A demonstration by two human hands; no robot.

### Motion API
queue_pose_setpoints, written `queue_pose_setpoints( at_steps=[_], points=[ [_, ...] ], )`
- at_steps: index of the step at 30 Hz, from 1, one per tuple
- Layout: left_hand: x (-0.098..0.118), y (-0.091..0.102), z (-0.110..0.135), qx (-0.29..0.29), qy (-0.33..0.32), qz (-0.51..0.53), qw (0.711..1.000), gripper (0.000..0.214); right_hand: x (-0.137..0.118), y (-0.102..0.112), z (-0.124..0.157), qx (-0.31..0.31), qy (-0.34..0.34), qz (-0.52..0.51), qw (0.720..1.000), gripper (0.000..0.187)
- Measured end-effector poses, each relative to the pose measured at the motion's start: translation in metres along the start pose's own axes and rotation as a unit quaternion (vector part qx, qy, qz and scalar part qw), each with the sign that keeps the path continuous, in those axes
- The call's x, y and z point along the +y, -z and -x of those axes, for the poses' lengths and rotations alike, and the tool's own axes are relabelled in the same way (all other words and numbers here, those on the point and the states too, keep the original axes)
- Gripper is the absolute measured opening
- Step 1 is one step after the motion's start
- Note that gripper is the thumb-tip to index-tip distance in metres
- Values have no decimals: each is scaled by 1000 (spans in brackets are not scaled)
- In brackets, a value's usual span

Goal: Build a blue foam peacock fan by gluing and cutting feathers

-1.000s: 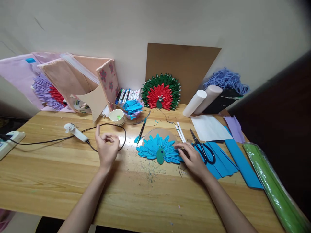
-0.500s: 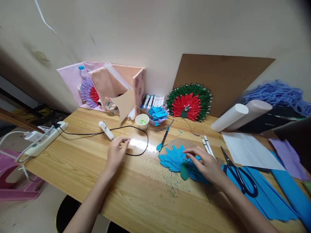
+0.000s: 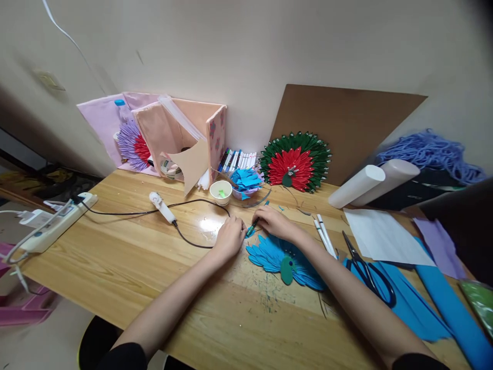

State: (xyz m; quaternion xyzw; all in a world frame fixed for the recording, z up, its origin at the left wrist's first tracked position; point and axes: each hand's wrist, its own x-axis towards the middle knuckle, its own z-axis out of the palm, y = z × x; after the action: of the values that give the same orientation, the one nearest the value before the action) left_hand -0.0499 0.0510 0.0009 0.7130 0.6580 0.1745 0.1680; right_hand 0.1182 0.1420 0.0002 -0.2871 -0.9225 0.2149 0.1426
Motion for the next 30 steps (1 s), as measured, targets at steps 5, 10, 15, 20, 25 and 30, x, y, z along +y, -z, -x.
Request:
queue_pose_setpoints(
  at_steps=[5, 10, 15, 20, 25, 30],
  points=[
    [2, 0, 3, 19, 8, 26, 999, 13, 1, 18, 2, 19, -11, 16, 1000, 15],
    [5, -6, 5, 8, 20, 15, 1000, 14, -10, 12, 8, -36, 38, -6, 999, 2],
    [0, -1, 5, 19, 59, 113, 992, 9, -8, 6, 1, 1, 38, 23, 999, 8],
    [-8, 5, 4, 7, 100, 362, 927, 18, 2, 23, -9, 109, -6, 91, 990, 13],
    [-5, 4, 6, -38, 101, 507, 855, 32, -15, 29, -3, 137, -19, 97, 986, 34],
    [2, 1, 11, -55, 99, 521, 846, 33, -44, 27, 15, 112, -76, -91, 987, 17]
  ],
)
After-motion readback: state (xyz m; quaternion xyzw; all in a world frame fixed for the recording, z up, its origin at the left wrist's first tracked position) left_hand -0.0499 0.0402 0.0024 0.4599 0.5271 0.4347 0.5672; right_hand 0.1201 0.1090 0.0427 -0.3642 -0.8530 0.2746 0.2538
